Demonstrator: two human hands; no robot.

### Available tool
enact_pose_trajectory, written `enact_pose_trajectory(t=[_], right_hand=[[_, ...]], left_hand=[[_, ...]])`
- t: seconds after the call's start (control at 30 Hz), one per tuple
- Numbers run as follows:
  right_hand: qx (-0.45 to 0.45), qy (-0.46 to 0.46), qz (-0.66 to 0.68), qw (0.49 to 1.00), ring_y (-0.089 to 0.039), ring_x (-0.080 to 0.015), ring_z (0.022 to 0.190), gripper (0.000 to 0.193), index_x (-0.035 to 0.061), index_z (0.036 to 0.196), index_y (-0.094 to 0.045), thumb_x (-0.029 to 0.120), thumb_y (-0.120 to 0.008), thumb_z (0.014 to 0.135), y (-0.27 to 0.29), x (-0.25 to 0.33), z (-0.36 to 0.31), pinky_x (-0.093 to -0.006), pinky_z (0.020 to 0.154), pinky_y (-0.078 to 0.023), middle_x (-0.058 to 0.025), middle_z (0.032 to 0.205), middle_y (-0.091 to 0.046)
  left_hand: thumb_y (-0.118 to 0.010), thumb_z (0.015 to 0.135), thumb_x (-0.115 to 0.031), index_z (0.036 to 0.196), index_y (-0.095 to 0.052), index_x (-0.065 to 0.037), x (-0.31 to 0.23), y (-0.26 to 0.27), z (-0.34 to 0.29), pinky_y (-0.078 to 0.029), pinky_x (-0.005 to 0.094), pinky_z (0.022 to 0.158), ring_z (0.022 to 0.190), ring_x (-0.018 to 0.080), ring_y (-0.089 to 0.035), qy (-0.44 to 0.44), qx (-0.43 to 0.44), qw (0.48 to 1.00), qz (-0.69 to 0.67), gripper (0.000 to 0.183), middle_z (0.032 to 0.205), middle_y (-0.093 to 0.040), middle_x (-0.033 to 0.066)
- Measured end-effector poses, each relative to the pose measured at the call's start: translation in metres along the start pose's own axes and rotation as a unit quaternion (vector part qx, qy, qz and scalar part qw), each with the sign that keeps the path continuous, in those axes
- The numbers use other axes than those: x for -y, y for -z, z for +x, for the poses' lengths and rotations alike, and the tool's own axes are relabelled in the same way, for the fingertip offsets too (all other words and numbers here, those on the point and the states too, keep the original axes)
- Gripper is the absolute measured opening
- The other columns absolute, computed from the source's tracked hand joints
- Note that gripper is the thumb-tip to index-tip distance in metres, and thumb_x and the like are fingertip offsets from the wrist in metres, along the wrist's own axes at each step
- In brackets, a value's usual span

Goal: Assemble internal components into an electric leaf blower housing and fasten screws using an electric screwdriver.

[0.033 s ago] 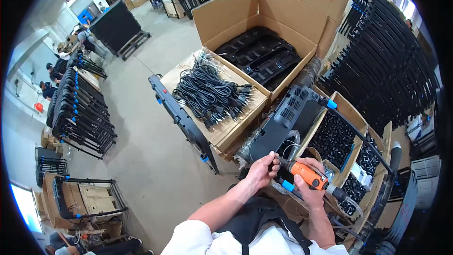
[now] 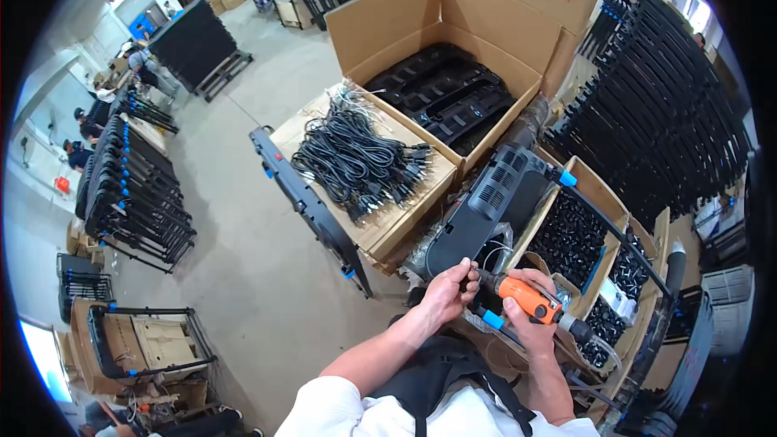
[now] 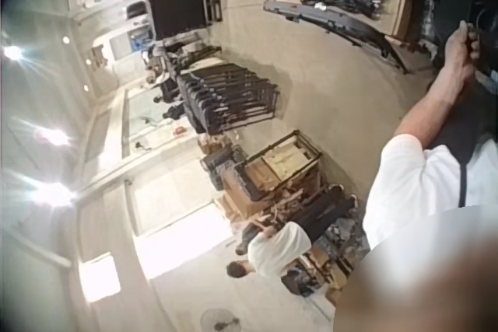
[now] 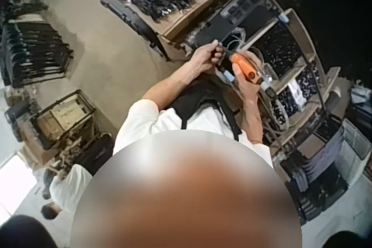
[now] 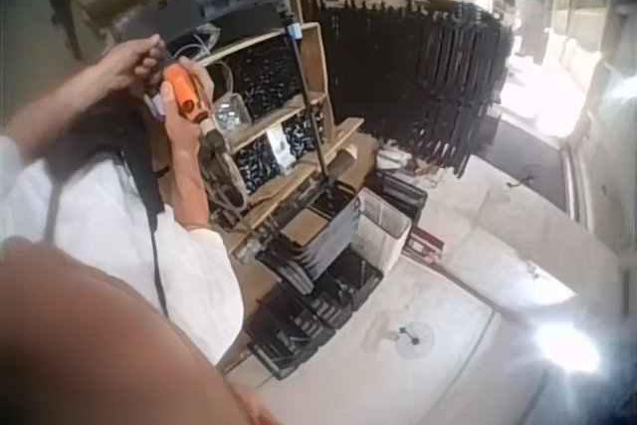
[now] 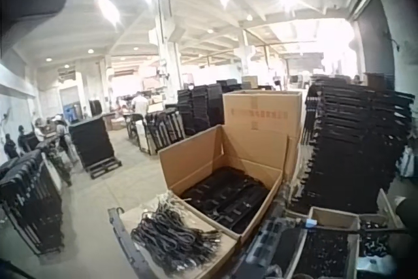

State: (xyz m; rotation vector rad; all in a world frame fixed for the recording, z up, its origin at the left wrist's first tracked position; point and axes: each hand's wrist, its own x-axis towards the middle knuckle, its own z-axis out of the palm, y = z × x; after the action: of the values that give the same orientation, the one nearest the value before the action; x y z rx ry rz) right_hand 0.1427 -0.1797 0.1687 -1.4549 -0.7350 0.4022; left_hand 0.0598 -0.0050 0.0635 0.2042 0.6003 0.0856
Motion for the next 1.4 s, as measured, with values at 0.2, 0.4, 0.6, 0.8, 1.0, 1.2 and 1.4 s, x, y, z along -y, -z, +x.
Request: enact_pose_trajectory(t=[0.2, 0.4, 0.6, 0.8, 1.0, 1.2, 1.4], right_hand=[[-0.013, -0.020, -0.057, 0.998, -0.067, -0.0261, 0.122, 0.054, 0.0016, 0.137, -0.053, -0.001, -0.077, 0.088, -0.018, -0.008, 0.048, -0.0414, 0.107, -0.054, -0.0170, 0.131, -0.068], [-0.044, -0.053, -0.082, 0.994, -0.067, -0.0259, 0.124, 0.053, 0.0029, 0.134, -0.056, -0.003, -0.078, 0.086, -0.026, -0.008, 0.087, -0.0420, 0.109, -0.054, -0.0157, 0.129, -0.070], [-0.048, -0.099, -0.106, 0.988, -0.066, -0.0246, 0.122, 0.057, 0.0019, 0.139, -0.051, 0.001, -0.077, 0.088, -0.030, -0.009, 0.128, -0.0411, 0.109, -0.052, -0.0161, 0.129, -0.069], [-0.051, -0.126, -0.112, 0.984, -0.067, -0.0219, 0.120, 0.052, 0.0007, 0.136, -0.056, 0.004, -0.079, 0.089, -0.034, -0.029, 0.185, -0.0383, 0.108, -0.053, -0.0152, 0.130, -0.071], [-0.037, -0.157, -0.111, 0.981, -0.068, -0.0232, 0.120, 0.056, 0.0015, 0.136, -0.057, 0.004, -0.082, 0.086, -0.042, -0.047, 0.220, -0.0386, 0.107, -0.054, -0.0154, 0.128, -0.071], [-0.023, -0.162, -0.117, 0.980, -0.067, -0.0233, 0.121, 0.055, 0.0021, 0.136, -0.057, 0.002, -0.082, 0.087, -0.040, -0.056, 0.227, -0.0391, 0.108, -0.054, -0.0153, 0.128, -0.071], [0.002, -0.169, -0.153, 0.974, -0.067, -0.0228, 0.122, 0.056, 0.0022, 0.137, -0.057, 0.002, -0.081, 0.087, -0.041, -0.060, 0.230, -0.0385, 0.108, -0.054, -0.0131, 0.128, -0.071]], left_hand=[[-0.059, 0.110, -0.031, 0.113, -0.067, -0.007, -0.038, -0.002, 0.038, -0.048, 0.0244, 0.058, 0.073, 0.0125, -0.059, 0.037, 0.019, 0.999, -0.030, 0.026, 0.089, -0.064, 0.0008], [-0.060, 0.110, -0.032, 0.114, -0.065, -0.008, -0.061, -0.017, 0.076, -0.046, 0.0242, 0.058, 0.073, 0.0122, -0.058, 0.098, 0.033, 0.994, -0.042, 0.025, 0.086, -0.062, -0.0011], [-0.054, 0.112, -0.034, 0.118, -0.064, -0.007, -0.066, -0.025, 0.096, -0.046, 0.0269, 0.066, 0.077, 0.0134, -0.056, 0.100, 0.042, 0.990, -0.091, 0.029, 0.091, -0.060, 0.0006], [-0.048, 0.115, -0.033, 0.119, -0.066, -0.007, -0.063, -0.024, 0.105, -0.049, 0.0280, 0.068, 0.078, 0.0129, -0.059, 0.068, -0.014, 0.998, 0.001, 0.031, 0.092, -0.062, -0.0002], [-0.050, 0.114, -0.029, 0.116, -0.069, -0.008, -0.058, -0.018, 0.110, -0.050, 0.0265, 0.065, 0.075, 0.0106, -0.060, 0.067, -0.049, 0.995, 0.057, 0.028, 0.091, -0.065, -0.0014], [-0.049, 0.115, -0.028, 0.118, -0.067, -0.007, -0.057, -0.017, 0.114, -0.047, 0.0250, 0.061, 0.073, 0.0092, -0.058, 0.064, -0.014, 0.997, 0.047, 0.028, 0.090, -0.063, -0.0020], [-0.049, 0.115, -0.029, 0.119, -0.066, -0.006, -0.057, -0.016, 0.113, -0.046, 0.0243, 0.061, 0.073, 0.0086, -0.058, 0.062, -0.010, 0.997, 0.054, 0.029, 0.090, -0.063, -0.0019]])
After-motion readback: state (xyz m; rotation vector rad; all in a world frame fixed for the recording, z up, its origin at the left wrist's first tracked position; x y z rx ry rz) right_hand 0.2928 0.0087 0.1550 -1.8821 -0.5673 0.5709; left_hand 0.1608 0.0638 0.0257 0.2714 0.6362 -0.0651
